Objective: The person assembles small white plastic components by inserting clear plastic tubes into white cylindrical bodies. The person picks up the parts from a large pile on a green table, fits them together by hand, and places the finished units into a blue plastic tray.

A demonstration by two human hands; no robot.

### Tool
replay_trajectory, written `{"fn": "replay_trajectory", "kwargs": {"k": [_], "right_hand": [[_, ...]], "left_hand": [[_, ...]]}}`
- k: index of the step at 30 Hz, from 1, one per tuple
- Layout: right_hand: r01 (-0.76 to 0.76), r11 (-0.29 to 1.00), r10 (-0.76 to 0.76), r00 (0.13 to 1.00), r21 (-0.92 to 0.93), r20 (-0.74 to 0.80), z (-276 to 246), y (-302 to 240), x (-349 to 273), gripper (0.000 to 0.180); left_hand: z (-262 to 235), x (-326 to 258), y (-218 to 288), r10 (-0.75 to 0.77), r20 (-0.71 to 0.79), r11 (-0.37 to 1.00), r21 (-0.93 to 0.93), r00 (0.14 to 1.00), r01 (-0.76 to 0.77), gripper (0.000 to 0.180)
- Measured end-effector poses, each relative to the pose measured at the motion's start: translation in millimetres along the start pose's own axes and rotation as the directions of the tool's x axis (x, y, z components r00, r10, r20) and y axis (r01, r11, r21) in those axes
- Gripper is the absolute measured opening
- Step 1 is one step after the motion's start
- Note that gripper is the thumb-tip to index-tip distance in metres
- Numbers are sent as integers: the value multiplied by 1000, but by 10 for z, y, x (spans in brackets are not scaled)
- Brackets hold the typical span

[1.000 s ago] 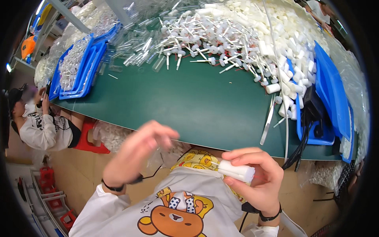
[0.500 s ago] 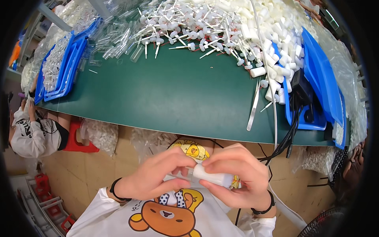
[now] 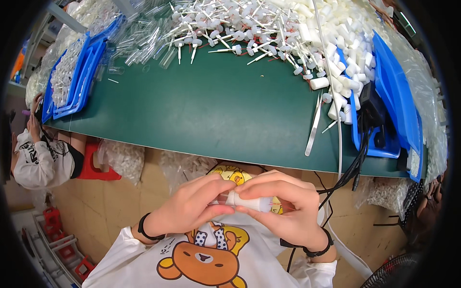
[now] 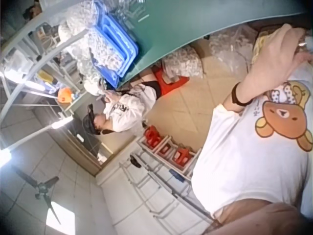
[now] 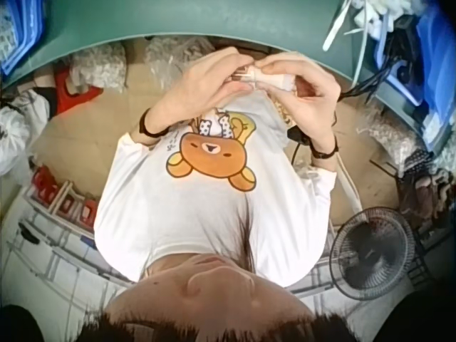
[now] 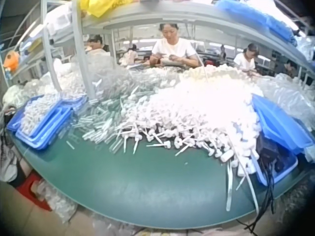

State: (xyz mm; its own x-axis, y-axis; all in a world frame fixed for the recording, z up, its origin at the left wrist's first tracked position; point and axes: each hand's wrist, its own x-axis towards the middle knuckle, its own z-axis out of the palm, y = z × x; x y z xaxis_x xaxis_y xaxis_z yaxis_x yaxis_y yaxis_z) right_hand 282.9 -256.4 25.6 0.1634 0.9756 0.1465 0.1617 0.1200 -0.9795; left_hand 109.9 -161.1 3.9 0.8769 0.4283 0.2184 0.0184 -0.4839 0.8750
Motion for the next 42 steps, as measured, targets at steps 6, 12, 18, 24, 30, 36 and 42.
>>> {"fn": "replay_trajectory", "kwargs": {"k": [6, 12, 18, 24, 30, 36, 42], "right_hand": [[-81, 987, 80, 997, 141, 15, 17, 35, -19, 27], [28, 994, -25, 999, -106, 32, -29, 9, -12, 27], [-195, 939, 215, 976, 284, -42, 59, 52, -22, 28], [-62, 974, 28, 987, 217, 155, -39, 112, 90, 31], [-336, 775, 231, 939, 536, 255, -6, 114, 141, 25], [-390, 873, 395, 917, 292, 45, 56, -17, 63, 19], [-340, 834, 323, 939, 435, 113, 33, 57, 58, 22]], "left_hand": [[-38, -19, -42, -39, 111, 986, -156, 993, 56, 33], [-9, -59, -48, -166, 250, 884, -391, 954, 256, 20], [19, -61, -20, -179, 491, 409, -751, 852, 519, 37], [82, -103, -48, -135, 582, 92, -799, 802, 595, 49], [138, -99, -79, 61, 605, -304, -746, 794, 592, 48], [208, -100, -37, -210, -118, 970, -147, 971, 192, 37], [159, -119, 7, -340, 330, 501, -729, 881, 467, 45]]}}
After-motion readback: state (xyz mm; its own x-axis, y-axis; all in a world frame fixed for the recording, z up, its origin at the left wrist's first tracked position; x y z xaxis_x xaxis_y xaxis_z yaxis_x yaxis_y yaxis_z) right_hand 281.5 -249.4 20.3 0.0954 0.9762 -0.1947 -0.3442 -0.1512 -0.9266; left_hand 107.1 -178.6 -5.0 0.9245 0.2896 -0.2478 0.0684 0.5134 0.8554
